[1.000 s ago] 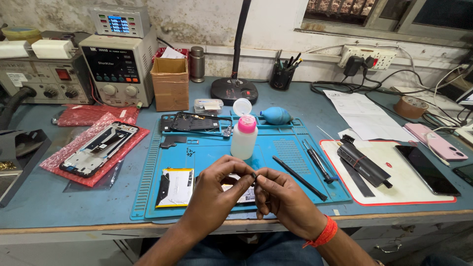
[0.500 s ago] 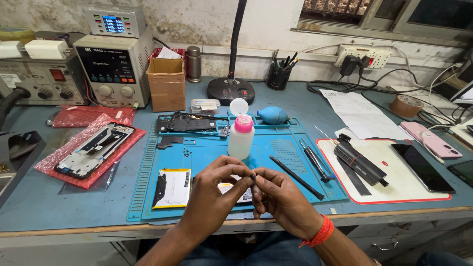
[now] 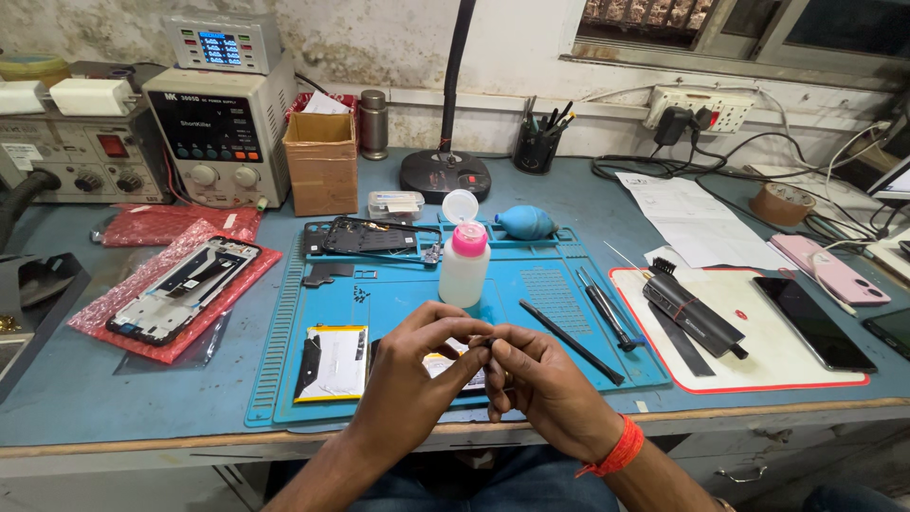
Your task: The person repairs a disassembled smartphone on a blue work mat. They pry at the phone's internals with a spudger tool, lift out the battery and set it aside, disconnect and reposition internal flex cables by hand, then hold the phone chassis upright while using a thin probe and tweezers to work on components inside the frame.
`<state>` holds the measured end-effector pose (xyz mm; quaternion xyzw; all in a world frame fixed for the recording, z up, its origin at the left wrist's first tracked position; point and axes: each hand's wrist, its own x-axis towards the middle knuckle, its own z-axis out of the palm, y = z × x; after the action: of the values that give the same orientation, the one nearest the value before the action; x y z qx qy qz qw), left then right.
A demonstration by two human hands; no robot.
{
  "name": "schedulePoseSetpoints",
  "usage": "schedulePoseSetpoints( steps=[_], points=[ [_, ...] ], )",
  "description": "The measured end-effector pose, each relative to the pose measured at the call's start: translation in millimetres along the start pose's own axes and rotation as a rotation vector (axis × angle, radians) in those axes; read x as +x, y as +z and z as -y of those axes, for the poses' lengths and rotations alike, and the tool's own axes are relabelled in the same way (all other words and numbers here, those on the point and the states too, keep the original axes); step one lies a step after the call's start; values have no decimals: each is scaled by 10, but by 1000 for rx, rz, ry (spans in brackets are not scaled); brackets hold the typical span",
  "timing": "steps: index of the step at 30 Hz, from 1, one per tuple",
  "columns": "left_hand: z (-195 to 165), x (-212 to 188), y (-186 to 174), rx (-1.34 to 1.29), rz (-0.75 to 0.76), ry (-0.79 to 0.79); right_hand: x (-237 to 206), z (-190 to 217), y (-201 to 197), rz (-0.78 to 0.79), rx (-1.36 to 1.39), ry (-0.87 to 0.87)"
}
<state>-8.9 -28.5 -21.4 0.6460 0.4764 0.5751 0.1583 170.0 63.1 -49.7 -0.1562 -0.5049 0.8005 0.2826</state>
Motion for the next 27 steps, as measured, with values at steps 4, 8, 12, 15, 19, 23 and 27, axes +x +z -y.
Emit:
schedulePoseSetpoints(
  steps=[4, 8, 12, 15, 19, 23, 27],
  points=[
    [10, 9, -3, -17, -9, 35, 9, 0, -7, -30, -16, 1],
    [24, 7, 2, -60, -8, -32, 15, 5, -11, -82, -56, -15],
    [95, 3, 41, -194, -10, -276, 26, 10, -21, -142, -68, -56],
    [198, 1, 74, -270, -5, -359, 39, 12, -29, -154, -56, -93],
    [341, -6, 126, -421, 109, -467, 38, 8, -20, -147, -52, -112],
    [411, -31, 151, -571, 154, -504, 19, 21, 11, -134, -104, -114],
    [421, -41, 143, -609, 158, -527, 10, 42, 52, -143, -124, -110]
  ],
)
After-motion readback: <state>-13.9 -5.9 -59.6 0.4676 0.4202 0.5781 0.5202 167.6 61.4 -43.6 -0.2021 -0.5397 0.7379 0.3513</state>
